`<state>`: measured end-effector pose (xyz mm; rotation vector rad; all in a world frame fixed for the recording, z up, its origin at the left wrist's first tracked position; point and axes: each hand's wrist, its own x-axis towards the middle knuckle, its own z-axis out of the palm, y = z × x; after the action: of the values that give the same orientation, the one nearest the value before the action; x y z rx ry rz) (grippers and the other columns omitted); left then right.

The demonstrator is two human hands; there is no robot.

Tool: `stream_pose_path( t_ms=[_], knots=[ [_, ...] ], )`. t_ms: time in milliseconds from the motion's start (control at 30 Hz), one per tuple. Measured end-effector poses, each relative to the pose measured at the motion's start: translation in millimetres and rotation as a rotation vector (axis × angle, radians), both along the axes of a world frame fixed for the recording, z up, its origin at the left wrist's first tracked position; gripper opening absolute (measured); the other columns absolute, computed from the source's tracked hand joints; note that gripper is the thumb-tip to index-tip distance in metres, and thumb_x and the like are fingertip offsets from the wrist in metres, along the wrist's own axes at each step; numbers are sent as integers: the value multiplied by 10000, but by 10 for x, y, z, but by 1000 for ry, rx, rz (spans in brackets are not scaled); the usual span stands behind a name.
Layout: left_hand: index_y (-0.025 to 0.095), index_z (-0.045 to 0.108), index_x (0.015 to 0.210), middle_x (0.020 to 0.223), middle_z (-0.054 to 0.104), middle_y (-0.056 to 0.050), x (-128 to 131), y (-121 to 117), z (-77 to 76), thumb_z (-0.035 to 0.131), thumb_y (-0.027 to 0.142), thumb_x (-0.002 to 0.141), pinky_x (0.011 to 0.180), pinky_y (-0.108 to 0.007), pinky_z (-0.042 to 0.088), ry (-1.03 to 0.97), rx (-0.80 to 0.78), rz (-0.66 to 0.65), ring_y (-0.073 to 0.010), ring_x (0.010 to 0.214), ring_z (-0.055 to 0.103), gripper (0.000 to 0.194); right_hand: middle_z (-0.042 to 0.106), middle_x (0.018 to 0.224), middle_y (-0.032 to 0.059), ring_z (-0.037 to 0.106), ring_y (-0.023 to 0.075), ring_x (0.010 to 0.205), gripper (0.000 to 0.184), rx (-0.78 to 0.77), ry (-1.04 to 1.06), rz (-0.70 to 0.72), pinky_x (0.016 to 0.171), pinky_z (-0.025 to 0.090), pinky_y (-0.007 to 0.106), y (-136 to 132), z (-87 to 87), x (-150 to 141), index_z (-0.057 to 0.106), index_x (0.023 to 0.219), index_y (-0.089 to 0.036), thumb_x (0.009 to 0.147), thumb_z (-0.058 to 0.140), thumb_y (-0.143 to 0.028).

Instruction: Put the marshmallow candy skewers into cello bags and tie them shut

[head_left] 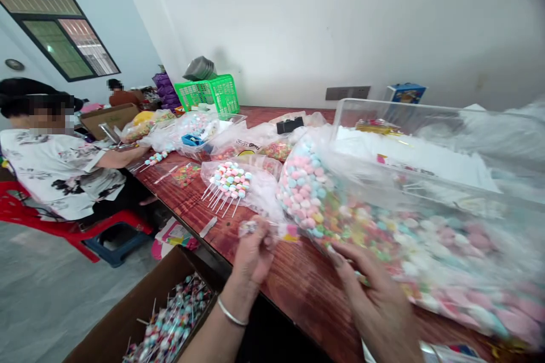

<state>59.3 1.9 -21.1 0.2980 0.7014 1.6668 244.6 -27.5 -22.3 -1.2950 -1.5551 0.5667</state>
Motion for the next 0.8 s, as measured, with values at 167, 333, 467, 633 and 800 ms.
stream_pose_path(
  t_ms=[167, 333, 467, 633, 800],
  knots=[
    [142, 539, 678, 558, 443, 89, -897, -104, 17, 881, 169, 570, 414, -128, 341, -24, 11, 266, -11, 443, 379, 360, 720, 969, 42, 647, 186, 908, 181, -327, -35, 424, 855, 477, 319, 703, -45, -1190, 704, 964, -198, 881, 545, -222],
    [140, 523, 675, 594, 455, 89, -1305, -205, -151, 867, 150, 589, 421, -129, 377, -58, -16, 379, -4, 443, 386, 354, 671, 980, 39, 645, 166, 870, 206, -525, -63, 524, 795, 531, 367, 1275, -312, -2149, 648, 999, -144, 921, 589, -326],
    [143, 540, 673, 545, 408, 94, -1448, -171, -271, 875, 186, 585, 448, -141, 409, -76, -83, 387, -11, 436, 375, 350, 632, 1120, 65, 641, 176, 913, 304, -692, -33, 530, 777, 552, 370, 1533, -466, -2593, 592, 1158, -161, 930, 579, -361],
    [140, 547, 653, 530, 405, 89, -1514, -112, -316, 888, 176, 558, 449, -149, 420, -102, -109, 394, -18, 439, 373, 356, 601, 1211, 78, 618, 198, 1003, 302, -790, 56, 455, 853, 530, 405, 1668, -559, -2942, 589, 1184, -187, 936, 568, -357],
    [133, 562, 676, 549, 423, 82, -1524, -77, -343, 868, 153, 590, 426, -144, 408, -160, -125, 439, -20, 437, 376, 319, 602, 1199, 80, 625, 200, 989, 334, -868, 192, 413, 830, 540, 407, 1727, -582, -3182, 569, 1211, -174, 929, 582, -352]
  ],
)
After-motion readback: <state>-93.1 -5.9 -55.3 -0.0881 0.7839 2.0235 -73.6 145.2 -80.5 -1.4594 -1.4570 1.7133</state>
